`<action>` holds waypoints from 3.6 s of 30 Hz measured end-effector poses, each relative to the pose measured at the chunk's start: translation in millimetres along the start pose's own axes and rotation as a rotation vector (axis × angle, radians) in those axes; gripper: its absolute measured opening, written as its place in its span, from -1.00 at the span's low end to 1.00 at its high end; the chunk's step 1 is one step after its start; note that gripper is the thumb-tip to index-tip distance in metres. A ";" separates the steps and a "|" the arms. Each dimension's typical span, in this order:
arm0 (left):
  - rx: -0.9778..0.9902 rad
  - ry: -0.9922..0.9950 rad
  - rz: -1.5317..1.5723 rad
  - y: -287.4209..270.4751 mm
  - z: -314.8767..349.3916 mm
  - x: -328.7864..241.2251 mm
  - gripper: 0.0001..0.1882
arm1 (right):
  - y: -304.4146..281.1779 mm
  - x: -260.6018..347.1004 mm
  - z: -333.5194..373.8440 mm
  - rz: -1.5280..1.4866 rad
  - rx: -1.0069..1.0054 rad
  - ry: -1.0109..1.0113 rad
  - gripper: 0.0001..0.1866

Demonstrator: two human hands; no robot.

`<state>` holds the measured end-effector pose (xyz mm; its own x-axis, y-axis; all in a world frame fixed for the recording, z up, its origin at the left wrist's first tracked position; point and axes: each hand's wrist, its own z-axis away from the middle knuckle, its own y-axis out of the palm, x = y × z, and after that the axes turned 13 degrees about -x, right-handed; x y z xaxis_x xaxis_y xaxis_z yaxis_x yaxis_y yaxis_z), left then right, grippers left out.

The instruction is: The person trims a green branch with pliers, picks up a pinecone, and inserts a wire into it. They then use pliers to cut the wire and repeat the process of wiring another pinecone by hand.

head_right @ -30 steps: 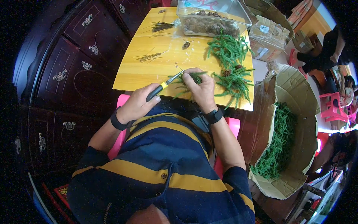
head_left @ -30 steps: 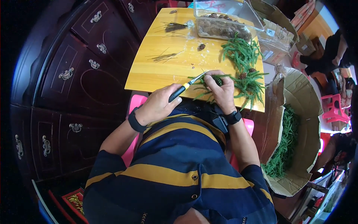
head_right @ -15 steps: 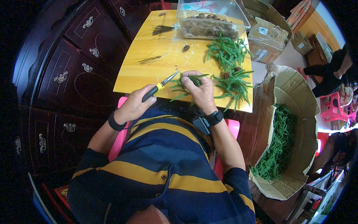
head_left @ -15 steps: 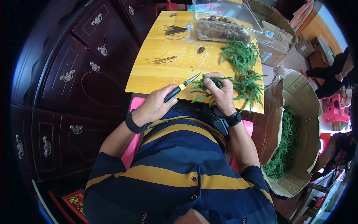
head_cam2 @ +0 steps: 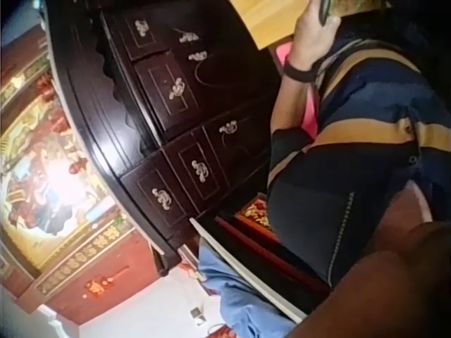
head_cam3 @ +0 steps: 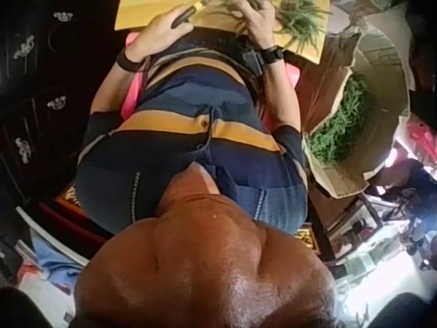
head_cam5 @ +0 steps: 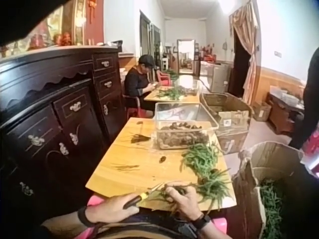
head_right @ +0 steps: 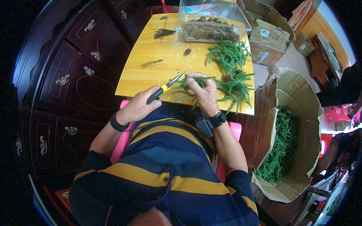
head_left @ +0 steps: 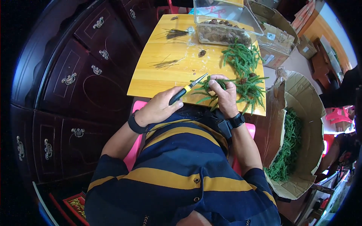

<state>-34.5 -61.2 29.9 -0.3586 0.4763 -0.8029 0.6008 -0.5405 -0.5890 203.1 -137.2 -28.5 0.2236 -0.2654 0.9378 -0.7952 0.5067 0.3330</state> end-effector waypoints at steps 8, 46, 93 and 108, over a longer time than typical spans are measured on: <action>-0.078 0.131 -0.050 0.8 -0.8 9.7 -0.49 | -0.1 1.8 -1.5 0.050 0.023 -0.011 -0.84; -0.228 0.282 -0.473 -2.5 5.5 -0.7 -0.31 | -1.8 0.8 -2.2 0.102 0.041 -0.062 -0.79; -0.208 0.397 -0.404 9.4 1.5 14.2 -0.29 | -10.3 6.0 -0.2 0.012 0.029 0.141 -0.83; -0.256 0.270 -0.549 6.2 3.2 9.1 -0.32 | -4.2 -0.1 -5.7 -0.044 0.046 0.186 -0.84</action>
<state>-36.3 -62.4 18.6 -0.4895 0.8108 -0.3210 0.5443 -0.0035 -0.8389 209.6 -134.6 -29.4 0.3555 -0.1278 0.9259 -0.8067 0.4585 0.3730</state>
